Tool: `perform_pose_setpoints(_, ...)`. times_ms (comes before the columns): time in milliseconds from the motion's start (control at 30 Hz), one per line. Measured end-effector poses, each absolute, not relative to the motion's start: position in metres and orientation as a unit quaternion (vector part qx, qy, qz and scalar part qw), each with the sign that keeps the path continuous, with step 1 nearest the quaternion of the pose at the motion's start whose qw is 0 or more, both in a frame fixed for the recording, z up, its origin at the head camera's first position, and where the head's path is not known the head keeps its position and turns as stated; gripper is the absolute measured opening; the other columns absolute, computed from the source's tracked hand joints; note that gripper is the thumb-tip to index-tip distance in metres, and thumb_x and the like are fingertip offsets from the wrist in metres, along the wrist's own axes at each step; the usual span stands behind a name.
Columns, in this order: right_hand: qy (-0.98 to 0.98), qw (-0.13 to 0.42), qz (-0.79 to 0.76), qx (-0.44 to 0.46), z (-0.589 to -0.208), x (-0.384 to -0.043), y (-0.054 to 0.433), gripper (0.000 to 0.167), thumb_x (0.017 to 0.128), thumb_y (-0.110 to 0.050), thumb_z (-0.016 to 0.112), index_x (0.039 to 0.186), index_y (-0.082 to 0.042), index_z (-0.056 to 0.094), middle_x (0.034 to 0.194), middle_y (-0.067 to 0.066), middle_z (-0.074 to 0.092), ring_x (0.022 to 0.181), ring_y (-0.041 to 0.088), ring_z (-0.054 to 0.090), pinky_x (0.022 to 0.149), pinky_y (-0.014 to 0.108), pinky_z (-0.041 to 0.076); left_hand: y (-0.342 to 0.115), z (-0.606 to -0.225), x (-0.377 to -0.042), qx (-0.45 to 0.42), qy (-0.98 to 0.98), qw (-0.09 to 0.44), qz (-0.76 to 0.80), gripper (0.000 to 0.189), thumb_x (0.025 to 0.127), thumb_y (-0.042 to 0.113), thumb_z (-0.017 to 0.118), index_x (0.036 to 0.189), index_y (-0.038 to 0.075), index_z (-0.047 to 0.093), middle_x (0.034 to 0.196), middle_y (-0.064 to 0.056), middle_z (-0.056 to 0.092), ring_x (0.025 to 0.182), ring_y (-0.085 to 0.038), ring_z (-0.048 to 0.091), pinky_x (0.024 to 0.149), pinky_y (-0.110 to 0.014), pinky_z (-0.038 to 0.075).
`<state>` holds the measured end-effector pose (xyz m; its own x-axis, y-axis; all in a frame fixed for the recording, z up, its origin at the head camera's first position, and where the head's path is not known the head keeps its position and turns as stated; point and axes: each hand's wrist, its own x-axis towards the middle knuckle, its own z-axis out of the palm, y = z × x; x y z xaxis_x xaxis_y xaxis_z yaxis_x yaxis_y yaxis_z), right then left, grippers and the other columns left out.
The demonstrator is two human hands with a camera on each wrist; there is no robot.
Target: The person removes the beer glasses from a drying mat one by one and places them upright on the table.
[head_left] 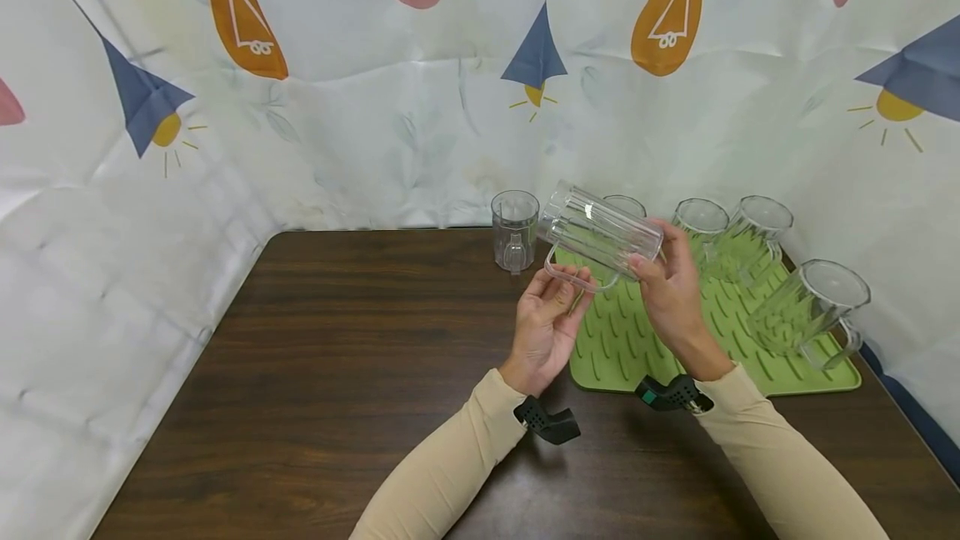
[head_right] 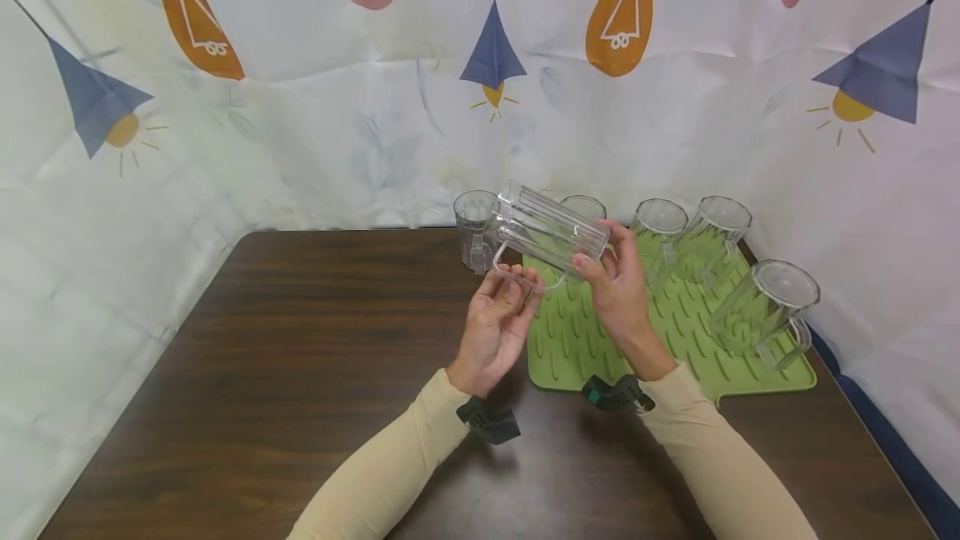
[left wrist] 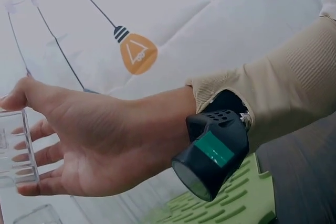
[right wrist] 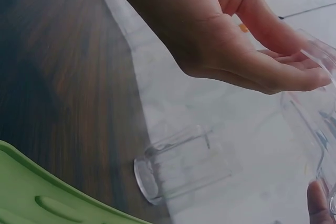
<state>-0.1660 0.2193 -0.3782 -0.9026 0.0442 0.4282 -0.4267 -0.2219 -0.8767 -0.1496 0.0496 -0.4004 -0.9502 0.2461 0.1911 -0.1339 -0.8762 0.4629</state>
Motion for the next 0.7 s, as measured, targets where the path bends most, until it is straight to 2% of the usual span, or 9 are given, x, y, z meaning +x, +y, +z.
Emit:
perform_pose_setpoints(200, -0.595, 0.153, 0.773, 0.158, -0.3792, -0.1672, 0.2184, 0.049, 0.097, 0.001, 0.050, 0.142, -0.016, 0.040, 0.140, 0.005, 0.045, 0.131, 0.016, 0.052, 0.104, 0.017, 0.053, 0.0494, -0.4004, -0.1493, 0.137, 0.218, 0.094, 0.962, 0.018, 0.098, 0.007, 0.062, 0.106, 0.022, 0.066, 0.106, 0.008, 0.070, 0.105, -0.009, 0.071, 0.108, -0.028, 0.056)
perform_pose_setpoints(367, -0.591, 0.154, 0.777, 0.155, -0.3790, -0.1679, 0.2171, 0.049, 0.097, 0.000, 0.051, 0.142, -0.015, 0.040, 0.139, 0.004, 0.046, 0.127, 0.014, 0.053, 0.103, 0.017, 0.054, 0.0497, -0.4012, -0.1508, 0.149, 0.204, 0.090, 0.963, 0.018, 0.091, 0.014, 0.073, 0.106, 0.022, 0.067, 0.106, 0.009, 0.070, 0.104, -0.009, 0.070, 0.106, -0.028, 0.057)
perform_pose_setpoints(700, -0.591, 0.158, 0.776, 0.155, -0.3781, -0.1677, 0.2143, 0.050, 0.097, -0.002, 0.052, 0.143, -0.016, 0.040, 0.140, 0.003, 0.045, 0.129, 0.015, 0.052, 0.102, 0.017, 0.054, 0.0496, -0.3987, -0.1507, 0.153, 0.196, 0.087, 0.965, 0.018, 0.089, 0.017, 0.074, 0.105, 0.023, 0.068, 0.104, 0.010, 0.070, 0.103, -0.008, 0.069, 0.104, -0.027, 0.057)
